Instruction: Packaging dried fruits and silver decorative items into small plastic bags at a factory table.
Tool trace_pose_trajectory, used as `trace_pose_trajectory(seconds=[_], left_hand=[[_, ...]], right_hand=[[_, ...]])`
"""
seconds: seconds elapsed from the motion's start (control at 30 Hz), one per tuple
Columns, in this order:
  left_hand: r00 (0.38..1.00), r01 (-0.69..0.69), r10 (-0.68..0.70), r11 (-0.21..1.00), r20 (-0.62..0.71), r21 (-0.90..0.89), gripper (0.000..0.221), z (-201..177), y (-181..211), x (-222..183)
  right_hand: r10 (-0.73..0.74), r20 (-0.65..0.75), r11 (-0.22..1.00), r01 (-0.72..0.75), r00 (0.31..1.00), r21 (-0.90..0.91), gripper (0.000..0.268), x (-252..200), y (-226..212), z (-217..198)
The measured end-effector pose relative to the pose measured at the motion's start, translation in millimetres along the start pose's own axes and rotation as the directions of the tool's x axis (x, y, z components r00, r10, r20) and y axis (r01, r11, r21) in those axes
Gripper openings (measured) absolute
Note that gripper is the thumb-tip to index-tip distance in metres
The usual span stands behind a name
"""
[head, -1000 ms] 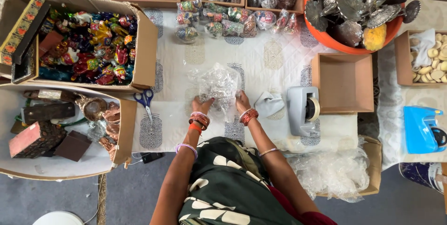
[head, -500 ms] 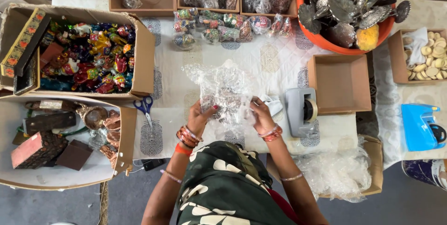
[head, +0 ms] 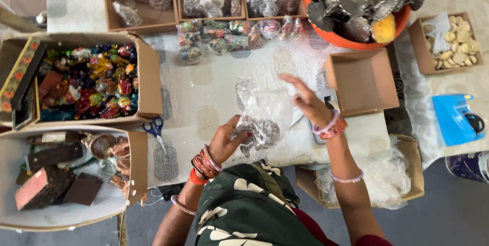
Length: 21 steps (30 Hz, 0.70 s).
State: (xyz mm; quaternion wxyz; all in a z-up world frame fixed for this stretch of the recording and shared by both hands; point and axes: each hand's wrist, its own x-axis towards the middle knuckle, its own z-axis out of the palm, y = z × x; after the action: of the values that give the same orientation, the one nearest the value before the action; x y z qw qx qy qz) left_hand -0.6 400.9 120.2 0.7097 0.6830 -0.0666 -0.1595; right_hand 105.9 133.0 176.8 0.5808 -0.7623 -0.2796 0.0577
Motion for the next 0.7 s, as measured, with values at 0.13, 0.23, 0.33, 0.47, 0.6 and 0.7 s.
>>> trace_pose_trajectory(seconds=[0.13, 0.23, 0.33, 0.47, 0.6, 0.7], left_hand=[[0.996, -0.082, 0.075, 0.986, 0.050, 0.145, 0.035, -0.5, 13.1, -5.5], [0.986, -0.162, 0.145, 0.951, 0.083, 0.263, 0.034, -2.7, 7.2, -10.3], [0.998, -0.018, 0.014, 0.997, 0.059, 0.077, 0.033, -3.9, -6.0, -13.5], [0.998, 0.018, -0.011, 0.992, 0.054, -0.122, 0.036, -3.6, -14.4, -14.0], [0.990, 0.026, 0.006, 0.975, 0.140, -0.221, 0.041, 3.2, -47.0, -9.2], [0.985, 0.035, 0.024, 0.941, 0.172, -0.335, 0.043, 15.8, -49.0, -8.0]], right_hand=[[0.105, 0.294, 0.993, -0.116, 0.950, 0.020, 0.046, -9.2, 46.0, -0.1], [0.315, 0.289, 0.915, -0.370, 0.904, 0.161, 0.031, -12.0, 59.5, -1.8], [0.410, 0.027, 0.848, -0.392, 0.912, 0.356, 0.023, -16.2, 74.0, -4.0], [0.353, -0.118, 0.857, -0.270, 0.928, 0.440, 0.020, -21.3, 83.7, 0.8], [0.302, -0.118, 0.847, -0.210, 0.946, 0.488, 0.017, -17.1, 68.5, 6.8], [0.225, -0.072, 0.854, -0.160, 0.972, 0.495, 0.015, -9.2, 73.7, 13.1]])
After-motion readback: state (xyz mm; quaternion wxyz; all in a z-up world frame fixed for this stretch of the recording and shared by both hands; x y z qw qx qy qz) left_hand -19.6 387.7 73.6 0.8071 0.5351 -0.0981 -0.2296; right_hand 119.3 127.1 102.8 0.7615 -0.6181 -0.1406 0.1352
